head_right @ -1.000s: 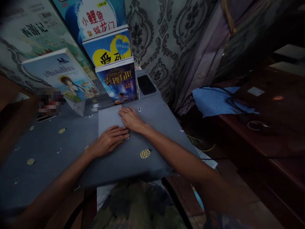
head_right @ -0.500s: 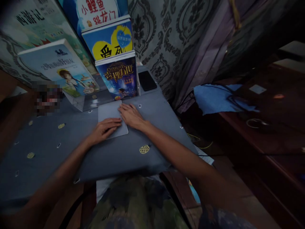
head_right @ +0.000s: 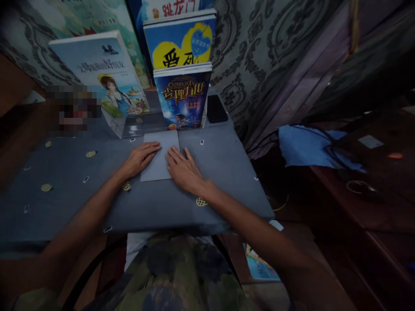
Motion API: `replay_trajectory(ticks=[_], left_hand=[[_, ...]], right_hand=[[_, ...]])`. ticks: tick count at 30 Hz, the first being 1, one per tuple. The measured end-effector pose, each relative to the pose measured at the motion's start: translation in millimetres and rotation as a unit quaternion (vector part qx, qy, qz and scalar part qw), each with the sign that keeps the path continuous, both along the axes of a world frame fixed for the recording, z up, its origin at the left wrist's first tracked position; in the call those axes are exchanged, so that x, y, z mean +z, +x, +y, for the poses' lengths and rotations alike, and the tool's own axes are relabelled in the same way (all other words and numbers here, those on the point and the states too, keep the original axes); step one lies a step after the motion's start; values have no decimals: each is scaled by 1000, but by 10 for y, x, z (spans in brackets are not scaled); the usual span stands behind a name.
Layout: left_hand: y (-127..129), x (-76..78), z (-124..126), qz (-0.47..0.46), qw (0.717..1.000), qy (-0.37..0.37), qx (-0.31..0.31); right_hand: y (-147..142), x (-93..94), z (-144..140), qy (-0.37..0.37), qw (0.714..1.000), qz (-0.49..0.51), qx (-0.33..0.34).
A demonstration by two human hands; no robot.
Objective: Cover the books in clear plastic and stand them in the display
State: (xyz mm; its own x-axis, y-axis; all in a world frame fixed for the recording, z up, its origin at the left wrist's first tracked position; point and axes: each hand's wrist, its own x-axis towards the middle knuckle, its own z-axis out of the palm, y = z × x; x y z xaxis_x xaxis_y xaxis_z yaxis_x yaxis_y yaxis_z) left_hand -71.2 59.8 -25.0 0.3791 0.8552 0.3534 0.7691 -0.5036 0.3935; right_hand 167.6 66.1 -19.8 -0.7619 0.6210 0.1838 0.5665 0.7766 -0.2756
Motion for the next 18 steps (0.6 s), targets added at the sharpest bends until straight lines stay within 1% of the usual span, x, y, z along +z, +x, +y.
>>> replay_trajectory(ticks=[2,5,7,9,11,15,18], left_hand=[[-13,-7,7,-6,1000,-5,-4],[-34,-19,20,-6,1000,-16,-4],[-41,-27,24,-1,1000,-16,-4],[-44,-35,23,10,1000,-14,-3],[-44,-41,19,25,1000,-16,-4],[-44,-47,12,37,999,-15,-6],[-43,-47,8,30,1000,-7,-6]], right_hand=[[-86,37,-220,8,999,-6,49],[-299,54,-537,11,991,-9,136],[-438,35,-679,14,987,-12,161],[-517,5,-750,15,986,-10,168],[-516,-21,-770,19,986,-3,163],[-343,-52,-764,22,989,7,143],[-169,-74,-766,1,992,27,124]])
